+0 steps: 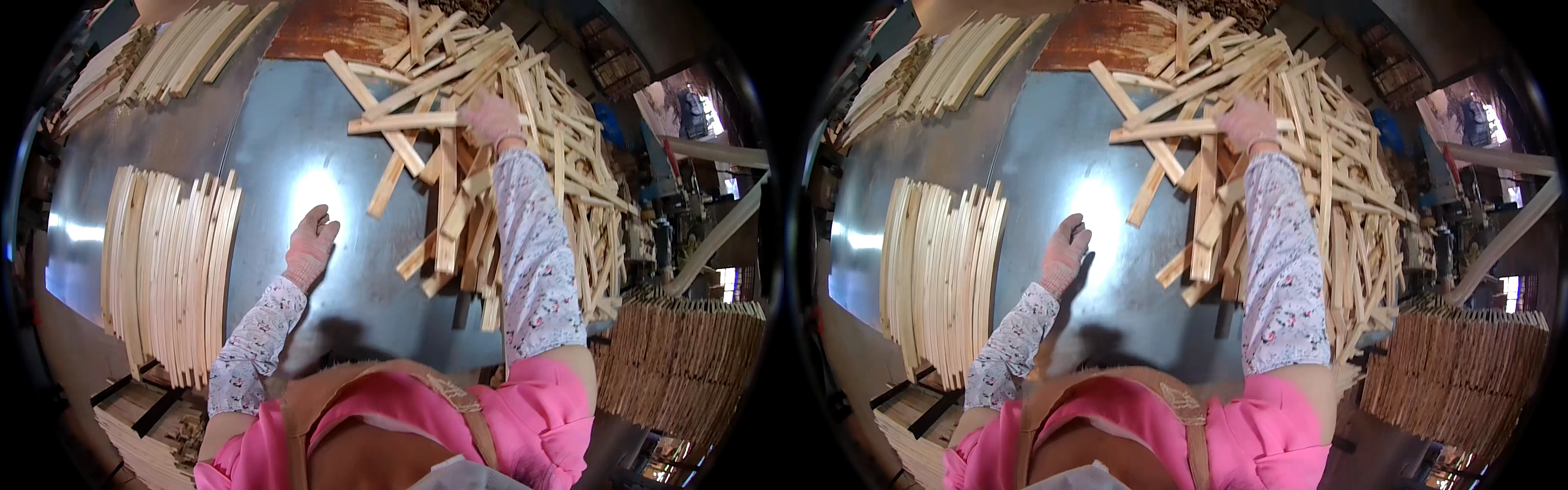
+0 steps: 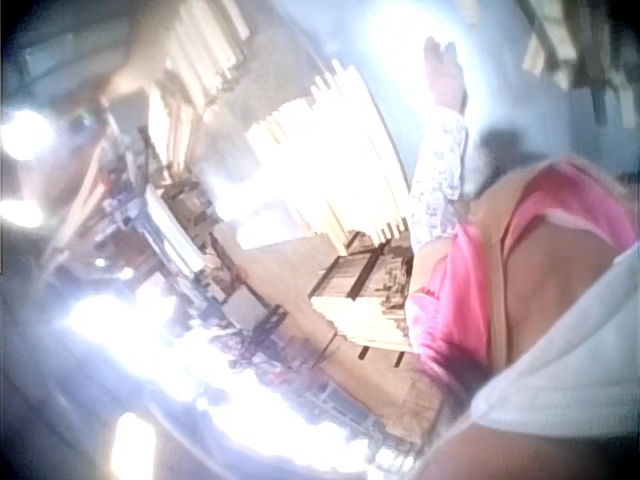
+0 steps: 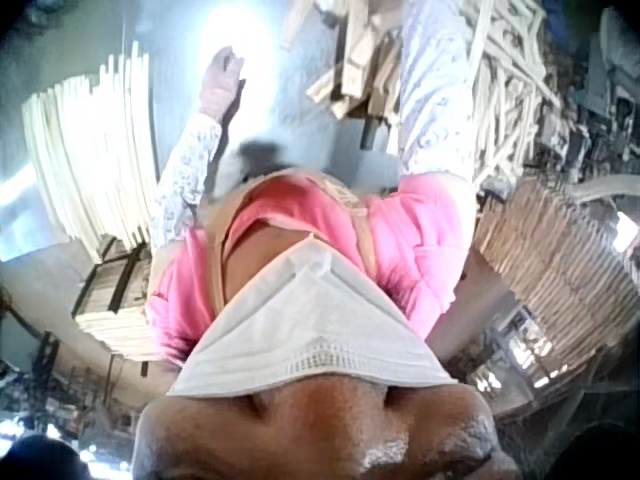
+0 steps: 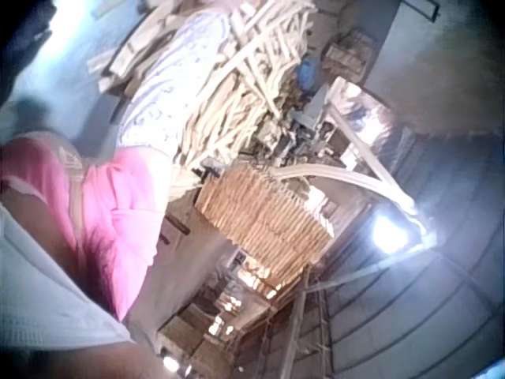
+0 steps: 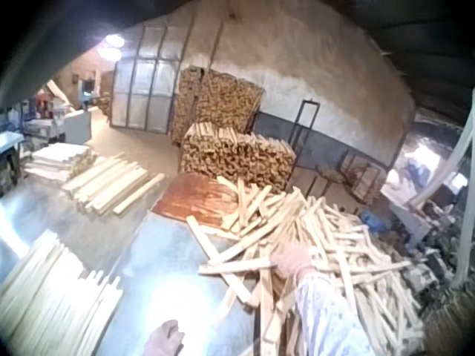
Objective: The person picks up thin wooden slats from a large pile on a metal table and arranges them into a neat, aligned stack. The person repeatedly gathers handfuls of slats, aligns them, and places them onto the growing stack.
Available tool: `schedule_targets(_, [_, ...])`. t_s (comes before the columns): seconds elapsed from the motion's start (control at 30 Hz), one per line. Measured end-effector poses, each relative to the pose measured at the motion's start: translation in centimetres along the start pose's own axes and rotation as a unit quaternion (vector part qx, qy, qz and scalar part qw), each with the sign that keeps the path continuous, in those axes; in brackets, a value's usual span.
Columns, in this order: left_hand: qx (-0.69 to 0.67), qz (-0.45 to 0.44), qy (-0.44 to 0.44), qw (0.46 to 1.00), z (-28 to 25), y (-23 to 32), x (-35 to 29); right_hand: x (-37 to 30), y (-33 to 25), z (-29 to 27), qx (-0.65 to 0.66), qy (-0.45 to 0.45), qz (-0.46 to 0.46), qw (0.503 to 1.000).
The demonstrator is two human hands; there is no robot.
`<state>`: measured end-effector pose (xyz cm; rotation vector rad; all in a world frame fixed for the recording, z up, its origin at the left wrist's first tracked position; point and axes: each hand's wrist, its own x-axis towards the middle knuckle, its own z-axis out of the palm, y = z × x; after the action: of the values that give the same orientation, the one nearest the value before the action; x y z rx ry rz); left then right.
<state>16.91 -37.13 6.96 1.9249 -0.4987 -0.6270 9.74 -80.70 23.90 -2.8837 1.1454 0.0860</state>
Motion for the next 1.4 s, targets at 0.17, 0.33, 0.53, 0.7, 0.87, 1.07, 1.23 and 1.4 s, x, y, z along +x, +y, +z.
schedule_targets(0.17, [0.205, 0.229, -0.010, 0.952, 4.2, 8.0, 12.6, 3.3, 1.9, 5.5, -0.081, -0.113, -0.093, 0.986])
schedule_targets(0.33, [0.483, 0.236, -0.104, 0.837, 10.8, 14.0, 23.9, -2.8, -3.3, 9.3, -0.112, -0.125, -0.194, 0.967])
schedule_targets(0.53, [0.494, 0.182, -0.138, 0.839, 14.0, 9.9, 30.2, -15.3, 3.8, 10.6, 0.006, -0.226, -0.066, 0.972])
schedule_targets(0.7, [0.405, 0.181, -0.108, 0.890, 12.0, 7.6, 26.5, -19.6, 1.2, 13.1, 0.063, -0.158, 0.132, 0.977])
schedule_targets(0.87, [0.064, -0.044, -0.149, 0.986, 3.6, 2.6, 16.2, -20.7, -1.7, 15.1, 0.147, -0.071, 0.217, 0.962])
schedule_targets(1.07, [-0.464, -0.271, -0.090, 0.839, -1.9, -8.8, 4.5, -14.7, -7.3, 16.0, 0.264, 0.141, 0.088, 0.950])
schedule_targets(1.23, [-0.476, -0.335, 0.026, 0.813, -2.1, -7.8, 1.8, -0.7, -9.5, 16.7, 0.044, 0.001, -0.086, 0.995])
schedule_targets(1.4, [-0.445, -0.297, -0.053, 0.843, -3.0, -8.2, 0.8, 0.4, -12.6, 18.8, 0.098, -0.029, 0.093, 0.990])
